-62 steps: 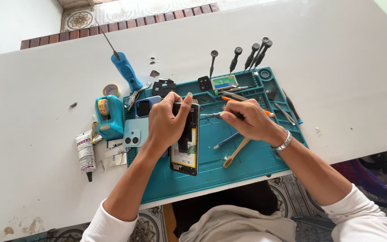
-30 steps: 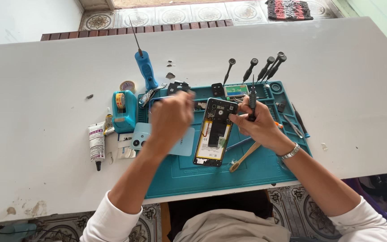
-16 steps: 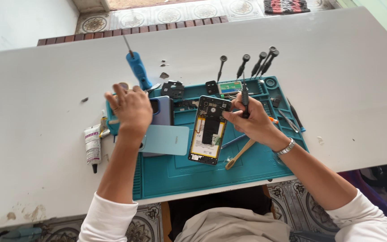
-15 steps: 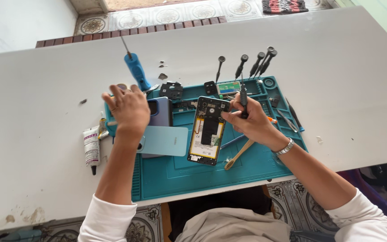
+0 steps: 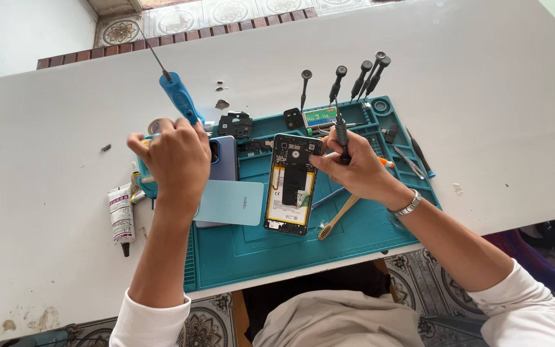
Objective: The person repairs a smartphone at a workbench, using a screwdriver to unscrew and pry components from the opened phone. They remove the back cover, work on the internal board, detach the battery, and handle small internal parts and tools on a teal repair mat.
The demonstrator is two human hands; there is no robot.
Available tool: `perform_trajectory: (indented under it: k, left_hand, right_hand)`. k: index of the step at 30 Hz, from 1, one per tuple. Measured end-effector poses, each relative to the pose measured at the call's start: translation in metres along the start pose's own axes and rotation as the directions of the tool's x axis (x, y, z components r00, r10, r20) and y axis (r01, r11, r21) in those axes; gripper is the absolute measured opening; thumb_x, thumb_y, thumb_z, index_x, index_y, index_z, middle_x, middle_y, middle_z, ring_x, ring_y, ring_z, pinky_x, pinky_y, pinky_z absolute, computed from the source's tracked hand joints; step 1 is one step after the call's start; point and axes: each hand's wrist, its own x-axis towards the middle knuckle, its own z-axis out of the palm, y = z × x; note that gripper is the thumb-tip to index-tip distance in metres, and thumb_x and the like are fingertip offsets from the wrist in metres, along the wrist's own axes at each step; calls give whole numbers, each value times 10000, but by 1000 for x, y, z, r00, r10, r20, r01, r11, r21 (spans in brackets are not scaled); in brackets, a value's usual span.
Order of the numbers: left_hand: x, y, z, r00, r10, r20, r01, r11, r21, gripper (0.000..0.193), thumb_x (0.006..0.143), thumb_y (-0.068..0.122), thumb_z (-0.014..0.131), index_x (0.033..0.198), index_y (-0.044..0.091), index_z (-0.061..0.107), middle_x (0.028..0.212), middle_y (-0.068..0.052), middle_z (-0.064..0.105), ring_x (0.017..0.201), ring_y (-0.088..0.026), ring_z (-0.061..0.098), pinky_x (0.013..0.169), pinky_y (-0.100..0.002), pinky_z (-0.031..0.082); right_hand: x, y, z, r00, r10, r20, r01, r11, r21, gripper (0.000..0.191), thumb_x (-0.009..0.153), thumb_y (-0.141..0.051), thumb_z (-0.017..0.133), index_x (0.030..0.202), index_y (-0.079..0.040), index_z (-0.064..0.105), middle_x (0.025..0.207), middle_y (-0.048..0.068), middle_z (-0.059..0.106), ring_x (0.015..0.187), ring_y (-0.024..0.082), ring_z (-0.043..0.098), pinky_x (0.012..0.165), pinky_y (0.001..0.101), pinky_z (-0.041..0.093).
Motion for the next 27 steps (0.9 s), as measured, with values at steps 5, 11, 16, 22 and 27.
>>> perform_trajectory:
  k: [5, 11, 16, 22, 27]
  left_hand:
    - [0, 9, -7, 963, 11, 270, 16, 995, -97, 452, 938, 478, 682, 730, 86, 767, 628, -105, 685, 540, -283, 628, 800, -440, 433]
    - [0, 9, -15, 976, -6, 216, 30, 994, -104, 453, 999, 459, 656, 727, 119, 783, 565, -98, 676, 495, -283, 641, 804, -440, 477]
    - [1, 31, -11, 989, 125, -75, -138, 638, -757, 330, 1072, 380, 586, 1032, 110, 772, 934, -83, 767, 776, -158, 745, 655, -336, 578]
    - [-38, 87, -3, 839, 448, 309, 346, -1, -938, 518, 942, 470, 686, 1176, 9, 649, 973, -134, 730, 875, -188, 721, 725, -318, 613]
    - [-48, 93, 5, 649, 650, 395, 713, -340, -613, 648, 916, 598, 633, 1243, 43, 570, 1070, -126, 700, 941, -211, 735, 794, -352, 630]
  right_hand:
    - [0, 0, -4, 1000, -19, 13, 19, 1000, 8, 383, 974, -51, 667, 826, -144, 326, 854, -11, 538, 663, -28, 586, 380, 165, 311]
    - [-1, 1, -9, 1000, -17, 17, 18, 999, -45, 377, 967, -50, 663, 815, -148, 332, 813, -32, 479, 773, 2, 679, 383, 165, 320]
    - [-1, 3, -11, 999, -28, 37, 28, 999, -22, 390, 969, -50, 666, 815, -155, 324, 788, -46, 464, 642, -36, 566, 385, 162, 305]
    - [-3, 3, -16, 994, -41, 106, 36, 998, 55, 393, 1000, -44, 668, 830, -152, 331, 671, -83, 392, 565, -38, 392, 451, 164, 264]
    - [-4, 3, -12, 969, -244, 36, 243, 917, -318, 334, 930, -124, 739, 810, -130, 427, 669, -57, 470, 579, -6, 426, 481, 187, 313]
